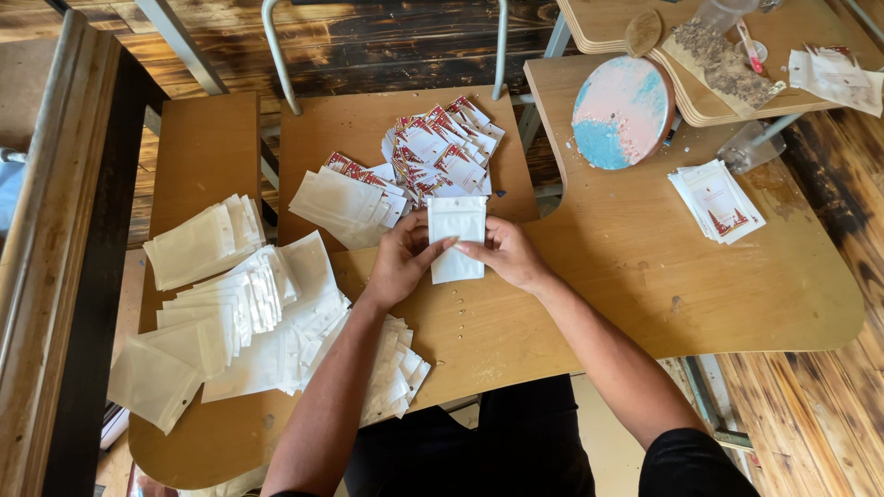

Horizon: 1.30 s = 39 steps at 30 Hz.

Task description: The person repeatedly picks a small printed card and a white fabric pouch from piles on a wooden table, inserts the card into the pouch, and places the assembled pouch into a growing stack. The process continues with multiple units throughout the clip.

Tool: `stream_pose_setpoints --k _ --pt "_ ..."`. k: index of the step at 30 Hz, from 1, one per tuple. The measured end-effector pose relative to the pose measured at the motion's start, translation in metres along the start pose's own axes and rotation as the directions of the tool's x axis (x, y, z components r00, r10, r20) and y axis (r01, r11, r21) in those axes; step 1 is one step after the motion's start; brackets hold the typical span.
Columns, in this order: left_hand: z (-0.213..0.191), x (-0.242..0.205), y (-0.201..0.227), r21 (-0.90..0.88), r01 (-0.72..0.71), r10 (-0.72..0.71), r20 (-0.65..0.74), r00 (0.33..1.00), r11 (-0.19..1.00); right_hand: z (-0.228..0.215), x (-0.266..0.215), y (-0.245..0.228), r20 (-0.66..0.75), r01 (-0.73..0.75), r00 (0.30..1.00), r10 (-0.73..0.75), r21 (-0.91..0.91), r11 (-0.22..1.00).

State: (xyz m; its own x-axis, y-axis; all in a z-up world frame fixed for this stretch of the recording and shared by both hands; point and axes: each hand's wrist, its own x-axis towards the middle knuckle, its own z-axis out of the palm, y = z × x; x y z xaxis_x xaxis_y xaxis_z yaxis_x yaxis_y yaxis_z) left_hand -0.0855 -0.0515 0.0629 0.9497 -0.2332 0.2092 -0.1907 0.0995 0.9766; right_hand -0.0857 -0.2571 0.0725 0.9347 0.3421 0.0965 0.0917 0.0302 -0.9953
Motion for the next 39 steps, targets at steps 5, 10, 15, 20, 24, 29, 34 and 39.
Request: stream_pose_setpoints --k 5,10,15,20,24,29,34,39 --pt "-0.002 -0.002 -0.002 -0.029 -0.017 0.016 -0.005 1.000 0.999 -0.007 0.006 0.006 -0.004 0.039 0.999 -0.039 -0.037 0.999" --pt "-0.005 -0.005 0.014 -0.014 -0.024 0.025 0.054 0.998 1.000 -0.017 0.006 0.012 -0.084 0.052 0.995 -0.052 0.002 0.999" --pt "0.000 -0.008 0.039 0.054 -0.034 0.030 0.071 0.997 0.998 -0.023 0.008 0.025 -0.041 0.045 0.998 -0.048 -0.058 0.997" --pt "-0.013 0.000 -0.008 0.022 -0.057 0.058 -0.052 0.997 0.998 -0.033 0.012 0.041 -0.070 0.059 0.996 -0.059 0.006 0.998" --pt "-0.013 0.000 -0.003 -0.059 -0.069 0.056 -0.205 0.977 0.996 -0.020 0.004 0.015 -0.069 0.031 0.997 -0.020 0.160 0.987" --pt "-0.014 -0.001 -0.003 -0.031 -0.090 0.076 -0.312 0.947 0.995 -0.009 0.000 -0.001 0.027 -0.071 0.997 0.068 0.121 0.990" --pt "-0.009 -0.009 0.027 0.274 -0.024 0.126 -0.361 0.924 0.961 -0.013 0.004 0.013 -0.013 -0.035 0.999 0.036 0.110 0.993" --pt "0.006 -0.016 0.037 0.877 -0.328 0.512 0.113 0.852 0.352 -0.008 0.006 0.008 -0.057 0.082 0.995 -0.080 0.030 0.996"
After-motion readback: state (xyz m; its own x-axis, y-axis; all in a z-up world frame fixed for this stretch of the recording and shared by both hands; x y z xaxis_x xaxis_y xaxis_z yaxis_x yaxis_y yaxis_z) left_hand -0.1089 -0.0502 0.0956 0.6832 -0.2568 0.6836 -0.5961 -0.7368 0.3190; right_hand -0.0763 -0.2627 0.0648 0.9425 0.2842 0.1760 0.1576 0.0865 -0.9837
